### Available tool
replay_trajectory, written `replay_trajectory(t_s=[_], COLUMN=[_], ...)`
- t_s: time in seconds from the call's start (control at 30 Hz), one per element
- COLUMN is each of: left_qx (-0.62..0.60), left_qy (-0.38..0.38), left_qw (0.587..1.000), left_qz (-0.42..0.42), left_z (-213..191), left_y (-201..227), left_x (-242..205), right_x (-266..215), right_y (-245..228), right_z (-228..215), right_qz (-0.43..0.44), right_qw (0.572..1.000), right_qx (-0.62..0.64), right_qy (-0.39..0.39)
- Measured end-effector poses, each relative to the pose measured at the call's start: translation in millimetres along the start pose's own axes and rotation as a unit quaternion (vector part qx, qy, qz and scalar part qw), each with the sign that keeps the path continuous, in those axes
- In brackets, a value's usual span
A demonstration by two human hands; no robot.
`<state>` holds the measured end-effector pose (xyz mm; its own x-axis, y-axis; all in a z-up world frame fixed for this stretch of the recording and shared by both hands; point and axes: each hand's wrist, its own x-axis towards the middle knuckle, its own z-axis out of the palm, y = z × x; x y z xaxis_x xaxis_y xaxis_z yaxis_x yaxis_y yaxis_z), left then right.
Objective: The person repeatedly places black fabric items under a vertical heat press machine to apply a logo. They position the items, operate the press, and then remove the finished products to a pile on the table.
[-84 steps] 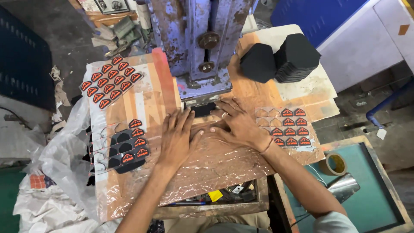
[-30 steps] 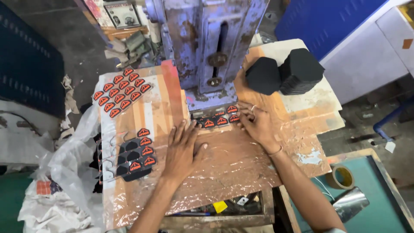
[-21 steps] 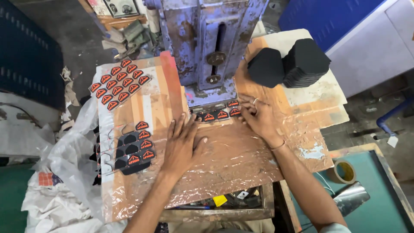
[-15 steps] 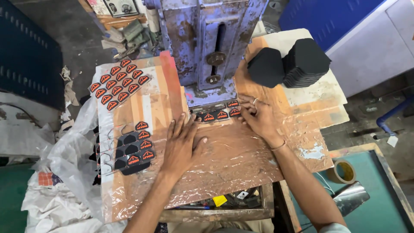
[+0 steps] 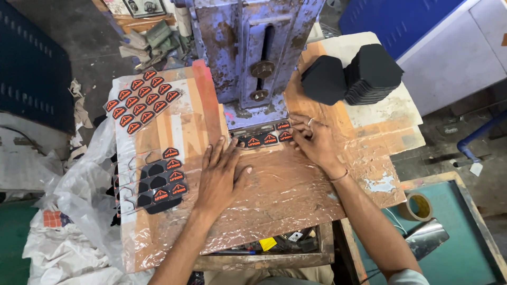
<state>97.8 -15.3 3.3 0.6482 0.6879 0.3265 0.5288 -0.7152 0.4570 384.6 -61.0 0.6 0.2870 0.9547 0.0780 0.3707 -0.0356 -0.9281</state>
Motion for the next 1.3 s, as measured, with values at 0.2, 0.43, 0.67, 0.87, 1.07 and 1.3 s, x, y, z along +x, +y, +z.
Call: replay_trajectory(t_s=[0.2,0.43,0.67,0.87,1.07,1.3], left_qx=[0.001,0.006,0.018,0.091,-0.001,-0.17], left_qy=[0.004,0.009,0.007,0.086,0.055,0.151], left_qw=[1.0,1.0,0.999,0.991,0.946,0.945], left_qz=[0.002,0.008,0.031,-0.045,-0.321,-0.235], left_z=[1,2,-10,-88,-139,-90], left_y=[-1,-2,-4,-88,-139,-11], left_x=[-1,-1,-2,-37,-104,-96], right_x=[-1,2,-15,-95,-129,-128], right_y=[-2,0,-10,-32,-40,-82], right_z=[-2,0,-5,-19,-11,56], right_qz=[-0.003,0.005,-0.024,-0.089,0.002,-0.07], right_qw=[1.0,1.0,0.999,0.97,0.985,0.989], right_qx=[0.011,0.03,0.02,-0.218,-0.15,-0.021], right_qy=[-0.01,-0.007,-0.012,0.057,0.082,-0.13])
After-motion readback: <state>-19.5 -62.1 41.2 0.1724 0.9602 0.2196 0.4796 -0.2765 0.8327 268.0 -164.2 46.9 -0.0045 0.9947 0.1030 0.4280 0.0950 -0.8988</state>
